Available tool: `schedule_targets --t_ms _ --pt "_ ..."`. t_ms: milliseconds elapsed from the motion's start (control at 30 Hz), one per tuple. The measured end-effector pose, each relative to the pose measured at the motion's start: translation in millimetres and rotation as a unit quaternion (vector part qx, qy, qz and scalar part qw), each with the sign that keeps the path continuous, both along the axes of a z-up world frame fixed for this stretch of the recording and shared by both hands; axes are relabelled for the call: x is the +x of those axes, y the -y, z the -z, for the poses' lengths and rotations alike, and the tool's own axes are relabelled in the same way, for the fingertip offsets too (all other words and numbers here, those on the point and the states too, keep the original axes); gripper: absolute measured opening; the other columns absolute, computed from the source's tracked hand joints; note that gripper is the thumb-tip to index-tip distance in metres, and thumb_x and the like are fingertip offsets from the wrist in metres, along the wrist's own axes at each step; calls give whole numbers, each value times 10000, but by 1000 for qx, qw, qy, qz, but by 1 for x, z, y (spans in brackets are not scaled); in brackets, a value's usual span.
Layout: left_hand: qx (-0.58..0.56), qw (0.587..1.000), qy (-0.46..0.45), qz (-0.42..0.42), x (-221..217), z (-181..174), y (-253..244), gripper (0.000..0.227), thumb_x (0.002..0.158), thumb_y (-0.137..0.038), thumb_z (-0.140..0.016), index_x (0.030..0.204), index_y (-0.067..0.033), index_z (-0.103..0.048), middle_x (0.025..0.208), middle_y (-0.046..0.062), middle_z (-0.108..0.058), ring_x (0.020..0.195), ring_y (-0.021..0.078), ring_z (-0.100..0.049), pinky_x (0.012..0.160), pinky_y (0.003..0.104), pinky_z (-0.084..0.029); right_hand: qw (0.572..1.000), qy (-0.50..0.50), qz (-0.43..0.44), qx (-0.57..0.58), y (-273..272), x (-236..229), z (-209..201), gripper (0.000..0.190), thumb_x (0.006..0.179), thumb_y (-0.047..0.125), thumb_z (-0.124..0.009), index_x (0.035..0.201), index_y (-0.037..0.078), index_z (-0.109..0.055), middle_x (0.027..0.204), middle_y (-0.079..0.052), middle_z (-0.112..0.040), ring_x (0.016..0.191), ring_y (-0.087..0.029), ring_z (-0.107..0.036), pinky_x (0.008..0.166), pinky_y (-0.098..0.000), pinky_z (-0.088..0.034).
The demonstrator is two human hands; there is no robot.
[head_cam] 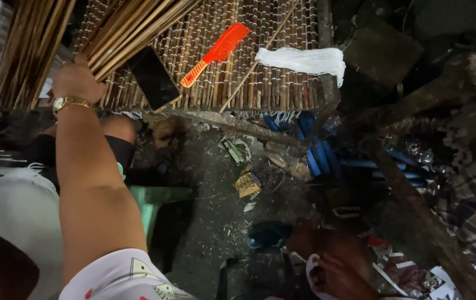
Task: Tying and wrapping white strings onto wooden sticks as part of a candle making process.
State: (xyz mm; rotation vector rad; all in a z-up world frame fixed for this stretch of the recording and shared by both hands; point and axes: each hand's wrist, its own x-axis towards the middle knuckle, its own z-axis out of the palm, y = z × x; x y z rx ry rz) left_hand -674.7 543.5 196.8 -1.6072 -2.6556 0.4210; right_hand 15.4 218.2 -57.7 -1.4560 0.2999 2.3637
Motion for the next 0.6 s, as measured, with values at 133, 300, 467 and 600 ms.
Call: schedule_targets --t_ms 133,300,467,600 --pt "-3 1000 -6 1 -6 2 -1 767 954 -415 -748 1490 3 -394 1099 307 -661 845 467 -708 547 520 -648 1000 15 -20 18 -9 -14 -31 215 1015 242 -604 1152 85 -658 890 -145 -633 772 -301 -609 669 -455 -474" --pt "-21 999 -39 18 -15 10 -4 836 954 -495 -724 1517 11 -368 961 259 -733 773 424 -744 494 482 -642 998 57 -37 19 -10 -14 -33 223 1034 212 -581 1195 78 -656 920 -186 -646 772 -318 -609 661 -475 -486" --pt "7 999 -43 20 -14 14 -2 858 950 -435 -745 1559 13 -340 995 280 -714 764 438 -740 466 478 -634 997 68 -24 25 -1 -3 -4 129 1031 162 -585 1134 117 -648 965 -160 -669 819 -317 -644 683 -517 -514" --pt "14 997 -68 29 -27 28 -5 829 919 -522 -762 1469 2 -429 1077 273 -696 841 437 -740 562 494 -657 999 44 -19 6 4 6 8 157 1028 217 -584 1140 116 -625 946 -197 -650 810 -327 -611 716 -492 -498"
